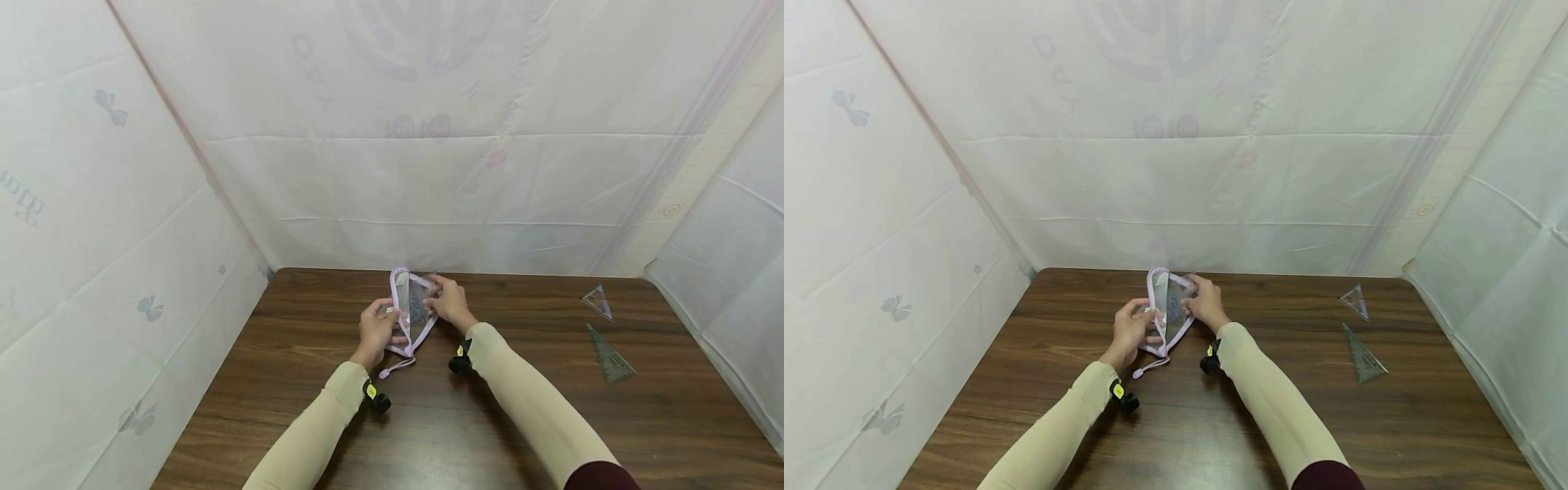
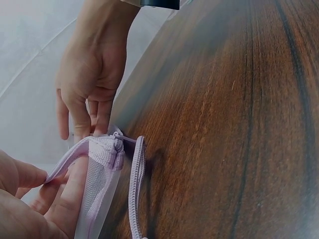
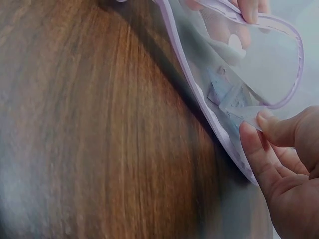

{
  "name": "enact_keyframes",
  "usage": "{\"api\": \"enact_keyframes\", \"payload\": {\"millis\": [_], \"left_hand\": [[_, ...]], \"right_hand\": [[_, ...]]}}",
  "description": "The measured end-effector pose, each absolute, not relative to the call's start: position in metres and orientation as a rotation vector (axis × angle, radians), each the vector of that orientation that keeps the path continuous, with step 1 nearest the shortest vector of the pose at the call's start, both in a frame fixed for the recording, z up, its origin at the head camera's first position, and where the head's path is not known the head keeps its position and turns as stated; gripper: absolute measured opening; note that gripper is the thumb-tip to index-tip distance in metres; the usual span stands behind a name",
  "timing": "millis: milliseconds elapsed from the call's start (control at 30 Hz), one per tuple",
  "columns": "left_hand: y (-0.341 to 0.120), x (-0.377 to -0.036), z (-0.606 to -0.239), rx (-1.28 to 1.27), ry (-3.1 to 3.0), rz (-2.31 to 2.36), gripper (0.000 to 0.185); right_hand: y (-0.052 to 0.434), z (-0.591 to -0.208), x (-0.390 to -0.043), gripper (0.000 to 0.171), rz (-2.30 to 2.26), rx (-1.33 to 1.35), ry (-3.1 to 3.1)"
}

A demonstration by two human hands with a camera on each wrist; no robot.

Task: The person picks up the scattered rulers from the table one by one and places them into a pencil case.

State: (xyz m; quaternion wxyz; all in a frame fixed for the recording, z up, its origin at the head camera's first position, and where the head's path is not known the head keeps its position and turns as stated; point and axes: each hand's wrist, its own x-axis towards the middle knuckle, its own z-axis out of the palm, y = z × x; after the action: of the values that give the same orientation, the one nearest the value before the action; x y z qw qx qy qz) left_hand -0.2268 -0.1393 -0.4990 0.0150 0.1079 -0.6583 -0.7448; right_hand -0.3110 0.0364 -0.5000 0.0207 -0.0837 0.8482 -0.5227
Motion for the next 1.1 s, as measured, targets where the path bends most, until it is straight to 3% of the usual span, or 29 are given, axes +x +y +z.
{"api": "enact_keyframes", "payload": {"millis": [1100], "left_hand": [[-0.139,-0.224,-0.491,0.343,-2.082,-2.309,0.031]], "right_hand": [[0.015,-0.507,-0.303,0.069,-1.599,-0.271,2.618]]}}
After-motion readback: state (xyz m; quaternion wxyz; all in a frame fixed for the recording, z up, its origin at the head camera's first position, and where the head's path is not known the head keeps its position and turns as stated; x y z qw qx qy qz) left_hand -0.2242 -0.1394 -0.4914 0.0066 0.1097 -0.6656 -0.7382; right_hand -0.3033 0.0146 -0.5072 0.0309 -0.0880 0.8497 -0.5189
